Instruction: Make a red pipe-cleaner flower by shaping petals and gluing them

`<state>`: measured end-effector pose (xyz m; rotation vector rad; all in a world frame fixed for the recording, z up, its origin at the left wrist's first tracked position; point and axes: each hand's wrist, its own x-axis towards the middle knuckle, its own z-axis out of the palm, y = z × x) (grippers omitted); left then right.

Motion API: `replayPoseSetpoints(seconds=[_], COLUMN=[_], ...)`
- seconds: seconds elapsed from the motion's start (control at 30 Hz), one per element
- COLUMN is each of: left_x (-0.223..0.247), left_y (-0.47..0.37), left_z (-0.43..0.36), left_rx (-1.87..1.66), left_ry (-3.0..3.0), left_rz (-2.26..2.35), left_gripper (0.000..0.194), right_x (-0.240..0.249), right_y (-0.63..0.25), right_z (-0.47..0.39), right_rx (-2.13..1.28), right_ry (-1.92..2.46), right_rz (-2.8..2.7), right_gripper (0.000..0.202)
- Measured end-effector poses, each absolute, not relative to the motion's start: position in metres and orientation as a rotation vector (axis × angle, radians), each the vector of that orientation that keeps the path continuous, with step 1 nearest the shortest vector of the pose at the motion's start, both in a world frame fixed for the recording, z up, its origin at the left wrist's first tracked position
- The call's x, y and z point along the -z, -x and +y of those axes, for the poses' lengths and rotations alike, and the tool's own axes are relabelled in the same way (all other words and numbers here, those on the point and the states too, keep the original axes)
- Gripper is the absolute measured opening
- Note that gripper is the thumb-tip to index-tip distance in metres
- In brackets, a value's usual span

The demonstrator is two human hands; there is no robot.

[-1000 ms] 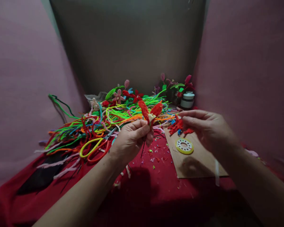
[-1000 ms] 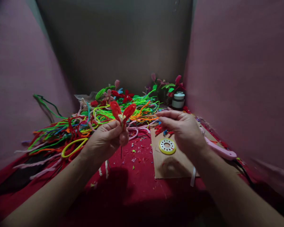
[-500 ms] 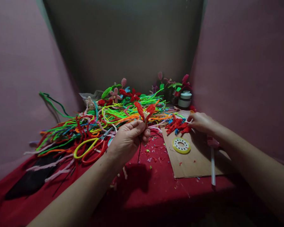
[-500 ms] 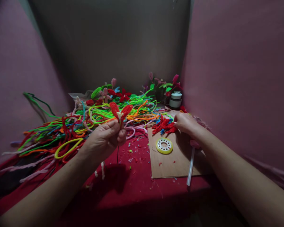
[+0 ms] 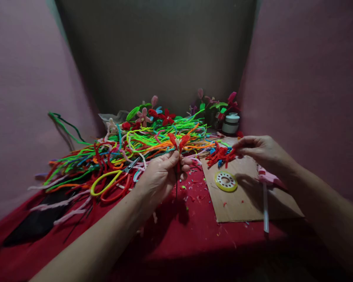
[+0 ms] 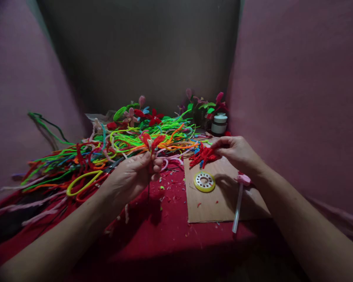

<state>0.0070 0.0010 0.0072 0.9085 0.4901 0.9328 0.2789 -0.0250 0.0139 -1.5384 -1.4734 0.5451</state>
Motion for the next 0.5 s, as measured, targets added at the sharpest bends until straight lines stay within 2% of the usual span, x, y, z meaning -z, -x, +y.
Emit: replayPoseSetpoints(seconds=[0.1, 0.2, 0.5], left_x=[-0.007, -0.007, -0.004], left_y=[-0.012, -0.016, -0.02], left_z=[-0.004, -0.011, -0.021], left_rx=[-0.912, -0.889, -0.735], left_ry=[-0.868, -0.854, -0.975], left_rz=[0.524, 0.525, 0.327], left_gripper=[0.009, 0.008, 0.015], right_x=[-0.015, -0.011, 0.001], right_y=[-0.251, -0.223, -0.201], right_z=[-0.037, -0.042, -0.045], right_rx=[-0.76, -0.922, -1.105], right_ry=[1.049, 0.804, 0.727], right_rz=[-1.26, -1.144, -0.993], right_gripper=[0.009, 0.008, 0.012])
